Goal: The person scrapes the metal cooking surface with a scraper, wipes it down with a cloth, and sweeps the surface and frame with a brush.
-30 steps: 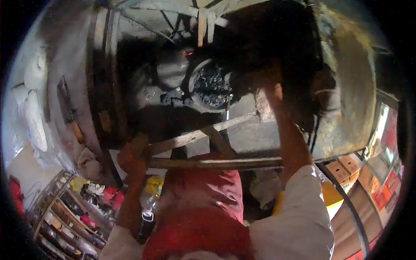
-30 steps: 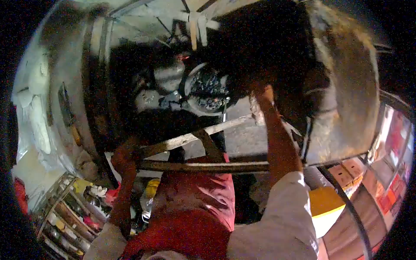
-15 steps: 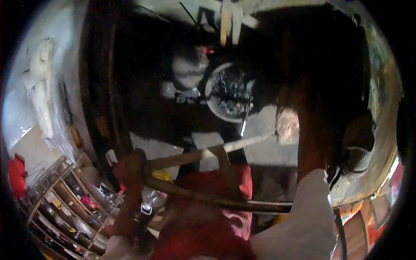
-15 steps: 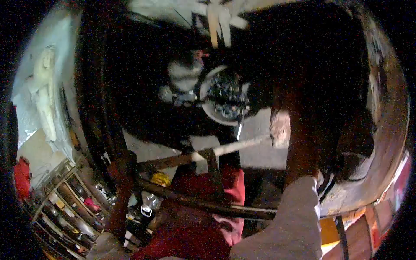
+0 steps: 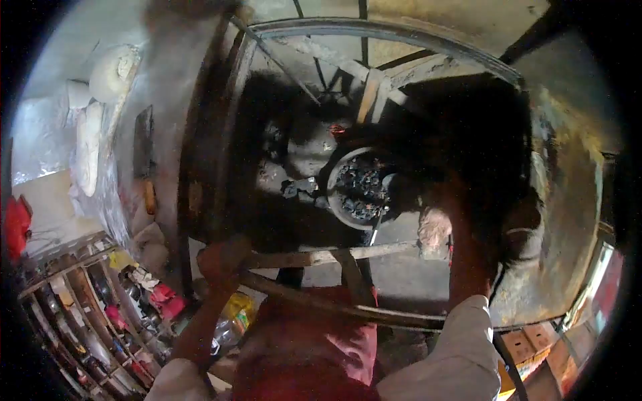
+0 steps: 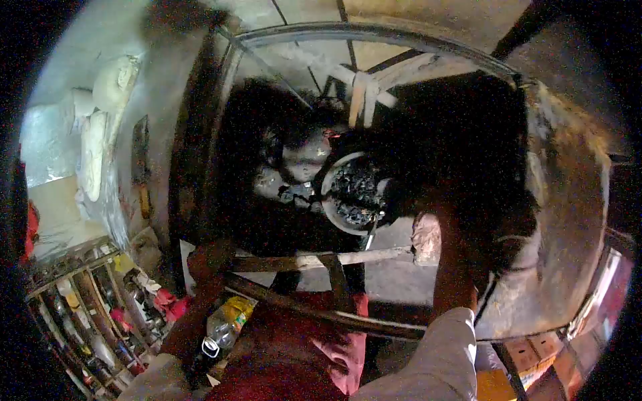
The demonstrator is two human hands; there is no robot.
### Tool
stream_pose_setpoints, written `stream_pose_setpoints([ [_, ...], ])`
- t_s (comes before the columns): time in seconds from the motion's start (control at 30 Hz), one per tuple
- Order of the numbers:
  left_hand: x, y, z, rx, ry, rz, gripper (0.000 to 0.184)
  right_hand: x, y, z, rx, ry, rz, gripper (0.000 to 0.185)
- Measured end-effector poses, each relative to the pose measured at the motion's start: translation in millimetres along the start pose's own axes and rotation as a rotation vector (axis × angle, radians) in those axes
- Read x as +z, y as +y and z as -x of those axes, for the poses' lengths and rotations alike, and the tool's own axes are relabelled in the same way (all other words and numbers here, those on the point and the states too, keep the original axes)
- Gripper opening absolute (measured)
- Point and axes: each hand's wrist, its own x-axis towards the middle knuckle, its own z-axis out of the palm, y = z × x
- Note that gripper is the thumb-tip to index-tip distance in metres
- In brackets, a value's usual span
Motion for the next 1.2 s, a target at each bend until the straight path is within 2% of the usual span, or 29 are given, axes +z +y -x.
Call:
stream_pose_setpoints([
  [0.03,-2,7,-8,-0.030,0.125,-0.014,0.027,0,14,-8,0.094,0.023,0.185,0.049],
  [0.07,-1,2,-4,-0.020,0.145,0.008,0.027,-4,31,-16,0.173,0.006,0.294,0.049],
  [0.13,7,-13,6,0.035,0.114,0.046,0.054,-36,45,-11,-0.722,0.013,0.521,0.034],
  [0.17,4,-7,4,0.048,0.137,0.070,0.054,-40,80,-26,-0.733,0.005,0.553,0.034],
  [0.23,-5,6,0,-0.095,0.162,0.043,0.035,-56,183,-101,-0.952,1.022,1.682,0.045],
  [0.27,1,-2,2,-0.088,0.172,0.062,0.035,-70,224,-126,-0.949,1.619,2.185,0.051],
  [0.3,18,-16,4,-0.097,0.217,0.512,0.034,-88,253,-136,-0.692,1.384,2.733,0.055],
  [0.33,27,-30,9,-0.116,0.247,0.960,0.033,-105,277,-147,-0.879,1.239,2.630,0.052],
  [0.37,26,-50,10,0.003,0.349,0.406,0.031,-127,299,-155,-1.032,1.108,2.496,0.048],
  [0.4,22,-70,24,0.128,0.388,-0.155,0.029,-140,321,-159,-0.833,1.190,2.698,0.047],
  [0.43,8,-83,42,0.062,0.254,-0.061,0.029,-150,344,-166,-0.590,1.250,2.880,0.047],
  [0.5,-49,-97,75,-0.032,0.124,0.024,0.028,-169,409,-224,-0.728,1.446,2.582,0.043],
  [0.57,-104,-101,91,-0.094,-0.260,-0.091,0.029,-184,435,-255,-0.683,1.477,2.698,0.039],
  [0.6,-87,-120,121,0.146,0.235,-0.147,0.029,-187,448,-275,-0.617,1.443,2.728,0.038],
  [0.63,-99,-124,133,0.144,0.242,-0.146,0.029,-191,458,-290,-0.553,1.416,2.752,0.036],
  [0.67,-113,-125,145,0.028,0.092,0.331,0.030,-195,460,-304,-0.488,1.475,2.909,0.037],
  [0.7,-123,-126,157,-0.090,-0.067,0.806,0.032,-197,459,-319,-0.486,1.481,2.913,0.037],
  [0.73,-129,-129,173,-0.088,-0.067,0.812,0.032,-200,456,-335,-0.385,1.394,3.082,0.041],
  [0.77,-131,-130,188,-0.280,-0.213,0.865,0.032,-200,452,-348,-0.276,1.292,3.244,0.044],
  [0.8,-130,-130,202,-0.472,-0.362,0.909,0.033,-202,444,-356,-0.277,1.300,3.246,0.044],
  [0.83,-120,-137,218,-0.467,-0.360,0.919,0.033,-206,433,-360,-0.163,1.347,3.383,0.044],
  [0.87,-100,-152,238,-0.320,-0.354,0.774,0.032,-207,425,-360,-0.025,1.397,3.517,0.044],
  [0.9,-74,-169,265,-0.183,-0.347,0.630,0.032,-201,423,-352,-0.001,1.414,3.518,0.044],
  [0.97,31,-222,350,0.012,-0.459,0.320,0.033,-168,425,-314,0.612,1.000,3.937,0.040],
  [1.0,79,-247,389,0.118,-0.494,0.173,0.034,-140,430,-279,0.737,1.353,3.768,0.037],
  [1.03,76,-257,400,0.048,-0.624,0.136,0.034,-116,439,-247,0.841,1.696,3.553,0.034],
  [1.07,60,-262,402,-0.043,-0.734,0.113,0.034,-103,450,-236,0.865,1.729,3.532,0.034],
  [1.1,49,-270,407,-0.126,-0.834,0.077,0.034,-86,466,-234,1.013,2.100,3.350,0.033],
  [1.2,36,-287,416,-0.249,-1.013,-0.035,0.035,-43,508,-246,1.364,3.078,2.496,0.033],
])
